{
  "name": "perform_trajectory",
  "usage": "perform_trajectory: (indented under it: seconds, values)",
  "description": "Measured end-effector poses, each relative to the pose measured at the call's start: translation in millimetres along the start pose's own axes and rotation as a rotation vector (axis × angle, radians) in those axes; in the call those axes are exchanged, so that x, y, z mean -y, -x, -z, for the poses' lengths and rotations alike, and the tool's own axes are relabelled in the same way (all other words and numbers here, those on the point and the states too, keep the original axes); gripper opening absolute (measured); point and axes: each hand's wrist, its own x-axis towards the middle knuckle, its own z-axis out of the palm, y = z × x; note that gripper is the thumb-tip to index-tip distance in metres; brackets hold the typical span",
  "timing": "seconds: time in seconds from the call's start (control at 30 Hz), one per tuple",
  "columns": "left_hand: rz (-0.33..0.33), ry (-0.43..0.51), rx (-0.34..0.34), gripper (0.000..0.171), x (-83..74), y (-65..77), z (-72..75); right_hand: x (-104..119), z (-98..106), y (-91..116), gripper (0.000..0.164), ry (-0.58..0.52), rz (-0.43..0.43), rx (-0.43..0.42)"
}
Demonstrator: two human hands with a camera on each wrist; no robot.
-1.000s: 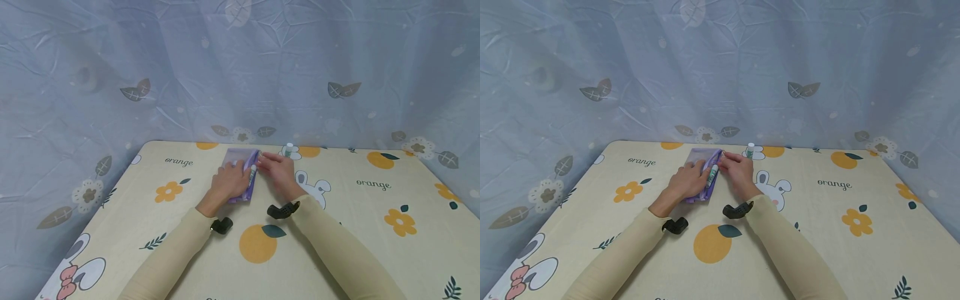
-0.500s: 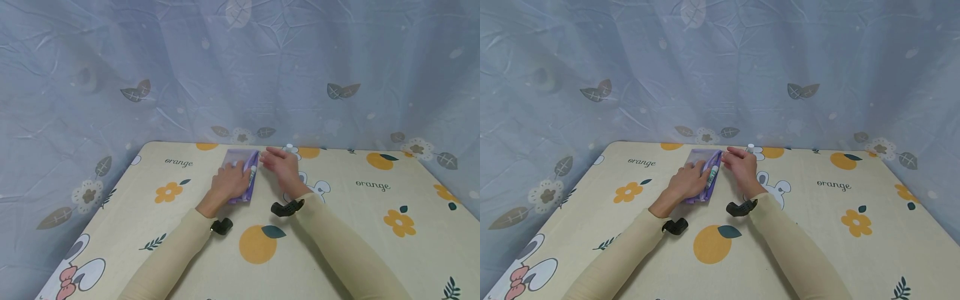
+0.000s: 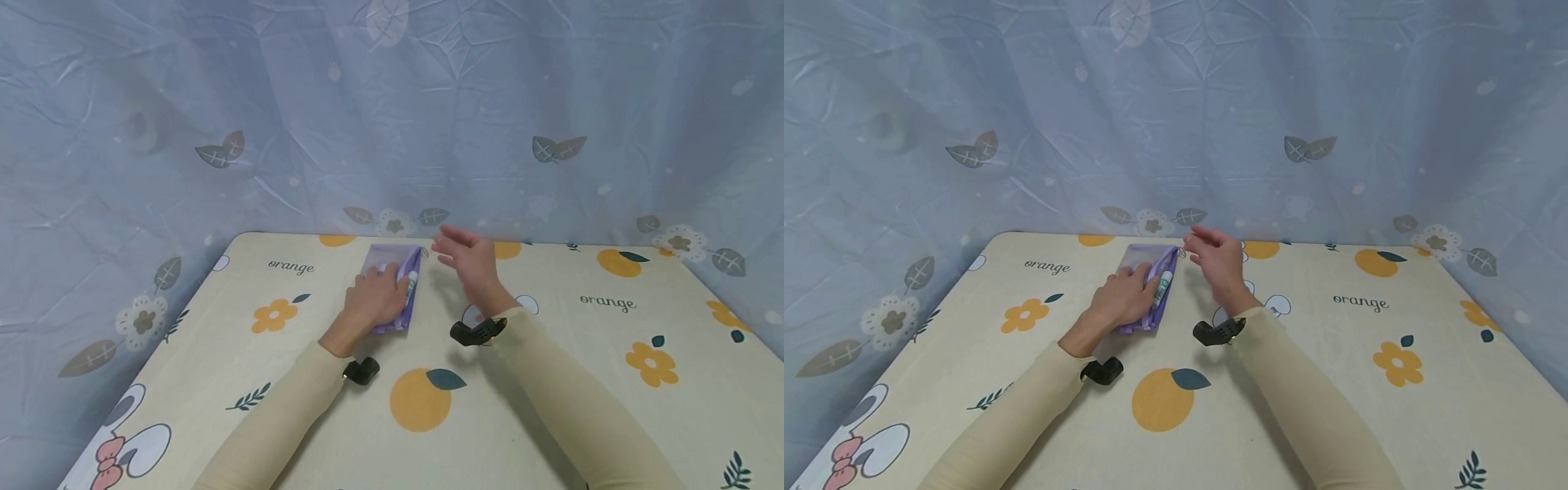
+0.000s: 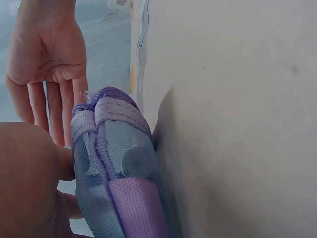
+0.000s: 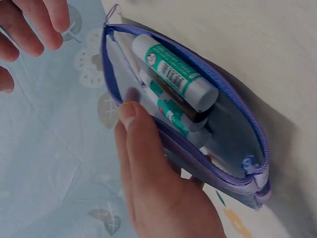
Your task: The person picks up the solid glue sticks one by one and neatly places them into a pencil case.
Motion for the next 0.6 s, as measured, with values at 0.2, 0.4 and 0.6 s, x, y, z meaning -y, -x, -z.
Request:
perform_trajectory:
  seconds: [0.2,0.4,0.6]
  values:
    - [0.002,0.0,0.009,0.062,-0.2,-0.9,0.1,7,2,-2,0.048,0.026,0.027,0.007]
    - [-0.004,-0.001,-0.002,0.062,0.3,-0.6,-0.7,13,4,-1,0.048,0.05,0.039,0.012]
    - [-0.014,0.001,-0.009,0.061,0.5,0.7,-0.7,17,7,0,0.049,0.097,0.066,0.013]
